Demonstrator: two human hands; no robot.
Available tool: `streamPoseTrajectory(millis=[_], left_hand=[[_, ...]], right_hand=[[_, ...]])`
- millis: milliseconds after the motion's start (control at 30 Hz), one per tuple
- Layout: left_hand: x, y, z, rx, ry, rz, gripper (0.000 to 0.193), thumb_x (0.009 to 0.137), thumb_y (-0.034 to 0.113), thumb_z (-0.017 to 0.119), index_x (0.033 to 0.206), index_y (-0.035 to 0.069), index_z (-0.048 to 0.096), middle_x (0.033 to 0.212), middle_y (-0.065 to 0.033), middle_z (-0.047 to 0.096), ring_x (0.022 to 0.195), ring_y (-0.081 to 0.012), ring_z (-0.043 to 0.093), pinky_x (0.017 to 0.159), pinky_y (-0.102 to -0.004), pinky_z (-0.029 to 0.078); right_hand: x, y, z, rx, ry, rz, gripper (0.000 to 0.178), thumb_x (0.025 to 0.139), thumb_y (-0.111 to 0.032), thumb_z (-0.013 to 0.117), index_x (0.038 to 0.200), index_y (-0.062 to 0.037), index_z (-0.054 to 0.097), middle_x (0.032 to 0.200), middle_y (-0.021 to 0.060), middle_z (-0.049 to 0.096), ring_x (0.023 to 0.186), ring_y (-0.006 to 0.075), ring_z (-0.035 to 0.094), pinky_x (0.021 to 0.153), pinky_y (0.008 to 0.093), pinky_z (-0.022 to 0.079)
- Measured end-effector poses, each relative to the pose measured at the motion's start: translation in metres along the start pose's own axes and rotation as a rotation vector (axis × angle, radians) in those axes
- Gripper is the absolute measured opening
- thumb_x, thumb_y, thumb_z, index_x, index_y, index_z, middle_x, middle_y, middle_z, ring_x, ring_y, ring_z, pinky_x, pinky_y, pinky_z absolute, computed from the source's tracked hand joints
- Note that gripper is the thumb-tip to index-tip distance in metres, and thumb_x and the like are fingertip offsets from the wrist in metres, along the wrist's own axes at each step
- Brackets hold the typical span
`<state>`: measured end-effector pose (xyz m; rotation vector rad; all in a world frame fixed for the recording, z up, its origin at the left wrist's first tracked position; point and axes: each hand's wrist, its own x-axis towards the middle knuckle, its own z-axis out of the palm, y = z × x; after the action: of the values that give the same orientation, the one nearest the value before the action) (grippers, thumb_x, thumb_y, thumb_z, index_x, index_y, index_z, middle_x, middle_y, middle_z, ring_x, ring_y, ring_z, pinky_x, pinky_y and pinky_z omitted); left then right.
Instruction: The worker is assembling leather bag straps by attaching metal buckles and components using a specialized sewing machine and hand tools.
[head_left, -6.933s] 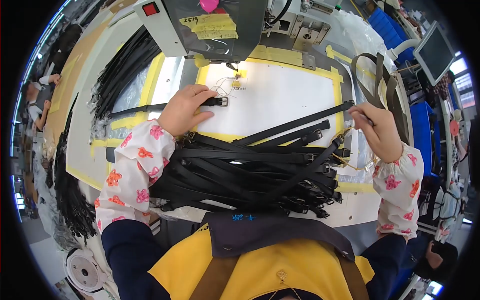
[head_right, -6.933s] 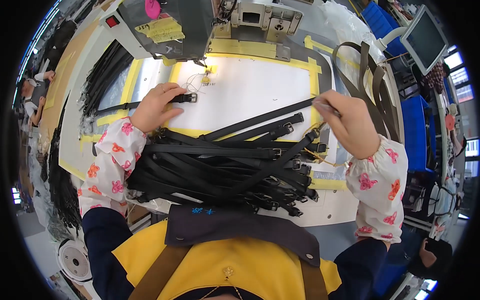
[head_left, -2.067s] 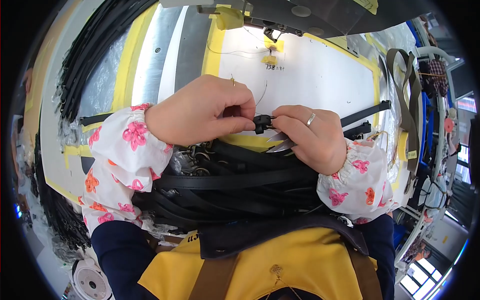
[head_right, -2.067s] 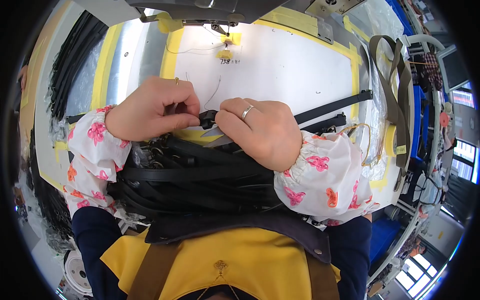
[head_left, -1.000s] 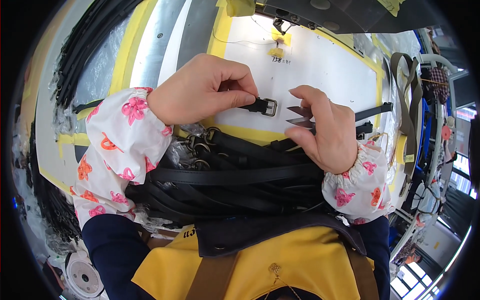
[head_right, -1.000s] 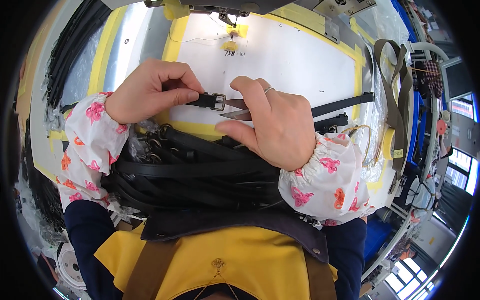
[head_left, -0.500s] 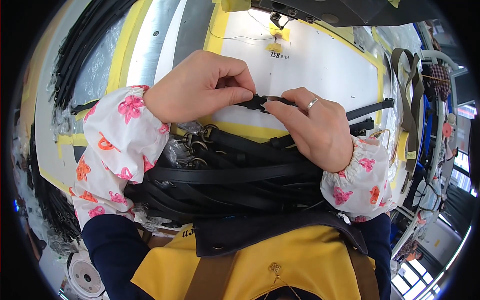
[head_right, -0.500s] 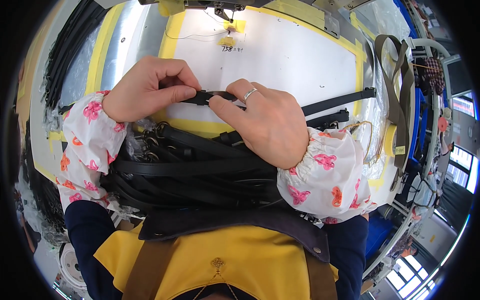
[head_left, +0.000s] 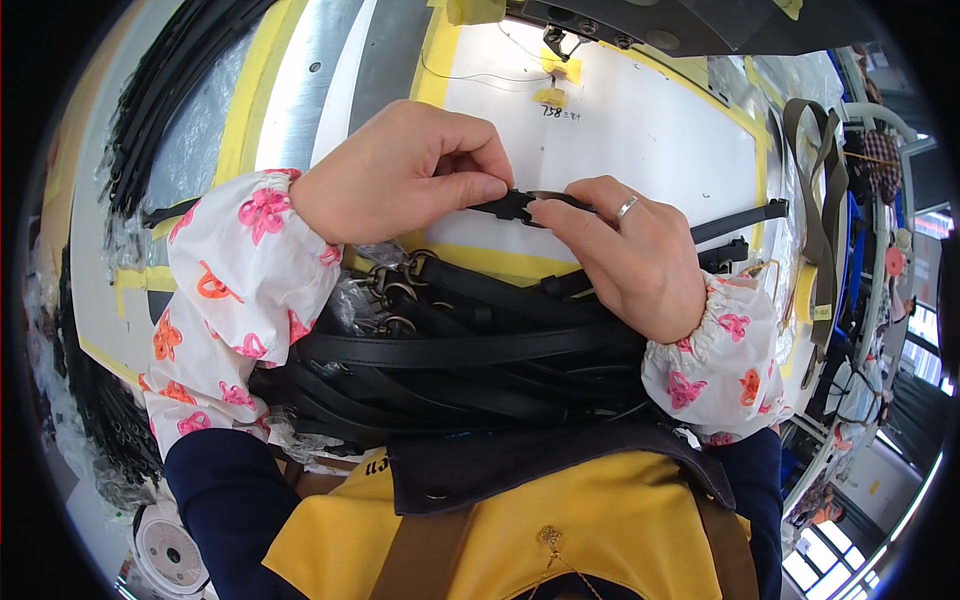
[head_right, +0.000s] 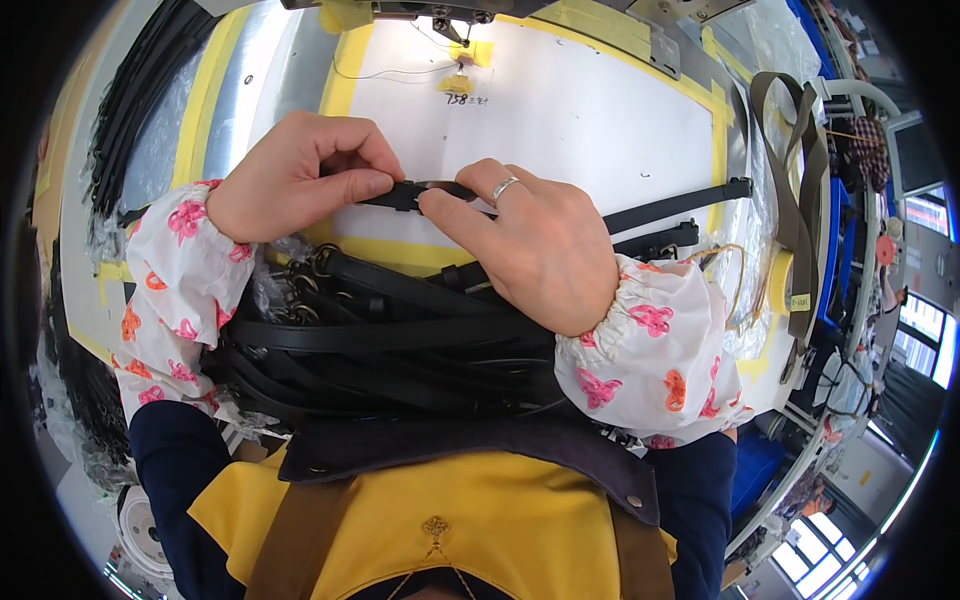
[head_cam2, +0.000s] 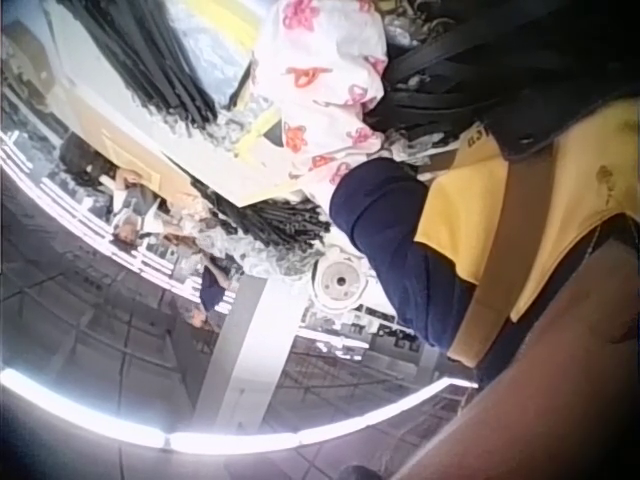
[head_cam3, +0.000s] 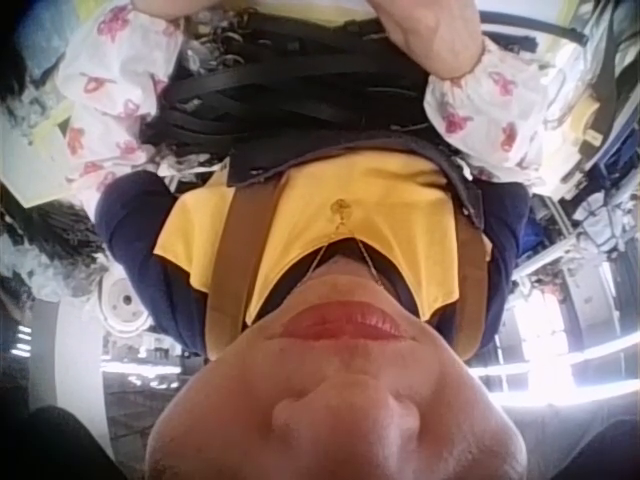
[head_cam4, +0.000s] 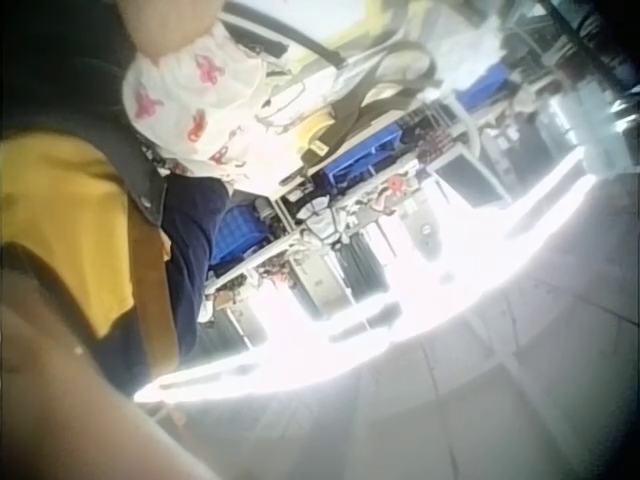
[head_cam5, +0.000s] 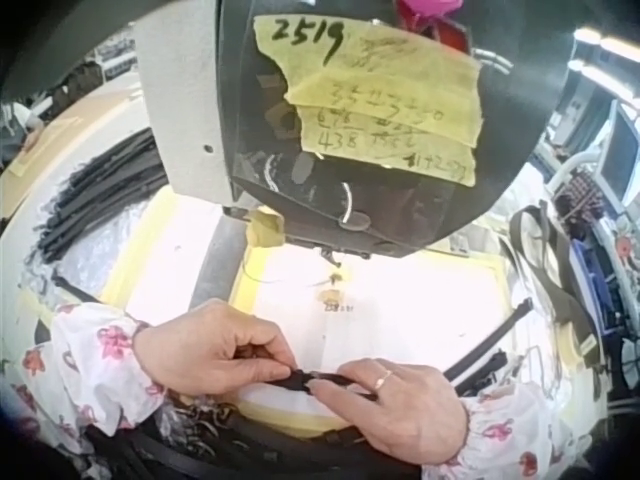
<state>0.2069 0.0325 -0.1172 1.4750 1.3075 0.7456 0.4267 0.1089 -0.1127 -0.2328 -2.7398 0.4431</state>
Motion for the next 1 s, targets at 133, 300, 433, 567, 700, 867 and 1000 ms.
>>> streamPoseTrajectory(millis=[133,300,433,567,700,867,1000], left_hand=[[0.000,-0.001,0.001,0.012,0.000,0.007,0.007,0.085,0.004,0.059,0.089,-0.002,0.060,0.078,-0.0018,0.061,0.071,-0.0053,0.053,0.066,-0.0195,0.044],[0.000,-0.002,0.000,0.016,0.004,0.007,0.007,0.085,0.004,0.059,0.089,-0.002,0.060,0.078,-0.0017,0.061,0.071,-0.0053,0.053,0.066,-0.0196,0.044],[0.001,-0.002,0.000,0.039,-0.001,0.016,0.006,0.085,0.003,0.058,0.089,-0.002,0.060,0.078,-0.0017,0.061,0.071,-0.0052,0.053,0.066,-0.0199,0.044],[0.001,-0.003,0.000,0.039,0.008,0.006,0.006,0.085,0.003,0.057,0.089,-0.002,0.059,0.078,-0.0016,0.060,0.072,-0.0054,0.053,0.066,-0.0199,0.044],[0.001,-0.001,0.001,-0.067,0.028,0.007,0.006,0.085,0.003,0.058,0.088,-0.002,0.059,0.077,-0.0022,0.061,0.072,-0.0057,0.054,0.067,-0.0201,0.044],[0.001,0.001,0.002,0.051,0.011,0.026,0.006,0.084,0.002,0.059,0.088,-0.002,0.060,0.076,-0.0042,0.063,0.073,-0.0066,0.056,0.068,-0.0206,0.045],[0.001,0.000,0.000,0.074,-0.004,0.005,0.007,0.084,0.001,0.059,0.089,-0.002,0.060,0.077,-0.0038,0.063,0.074,-0.0068,0.056,0.069,-0.0207,0.045]], right_hand=[[-0.001,0.000,0.001,-0.001,0.003,-0.001,0.036,0.063,0.001,0.059,0.098,-0.0068,0.059,0.083,0.0089,0.055,0.066,0.0223,0.059,0.050,0.0301,0.047],[0.000,0.000,0.001,0.007,-0.013,-0.004,0.042,0.063,0.001,0.059,0.104,-0.0075,0.059,0.084,0.0098,0.054,0.066,0.0223,0.059,0.051,0.0299,0.048],[0.001,-0.002,-0.001,-0.054,-0.109,-0.028,0.052,0.063,0.002,0.058,0.113,-0.0094,0.058,0.084,0.0103,0.052,0.066,0.0224,0.058,0.051,0.0300,0.048],[0.000,-0.001,0.004,-0.014,-0.098,-0.002,0.052,0.064,0.003,0.057,0.114,-0.0097,0.058,0.082,0.0102,0.050,0.065,0.0230,0.057,0.052,0.0314,0.048],[-0.003,-0.001,0.007,0.163,-0.055,0.101,0.049,0.067,0.008,0.055,0.113,-0.0084,0.059,0.081,0.0112,0.051,0.066,0.0228,0.057,0.054,0.0298,0.048],[0.006,-0.007,-0.006,0.409,0.179,0.204,0.038,0.078,0.011,0.053,0.111,-0.0062,0.059,0.083,0.0127,0.055,0.068,0.0223,0.057,0.060,0.0244,0.045],[0.005,-0.005,-0.010,0.401,0.227,0.197,0.035,0.078,0.010,0.054,0.109,-0.0046,0.060,0.080,0.0122,0.055,0.068,0.0217,0.057,0.061,0.0252,0.045]])
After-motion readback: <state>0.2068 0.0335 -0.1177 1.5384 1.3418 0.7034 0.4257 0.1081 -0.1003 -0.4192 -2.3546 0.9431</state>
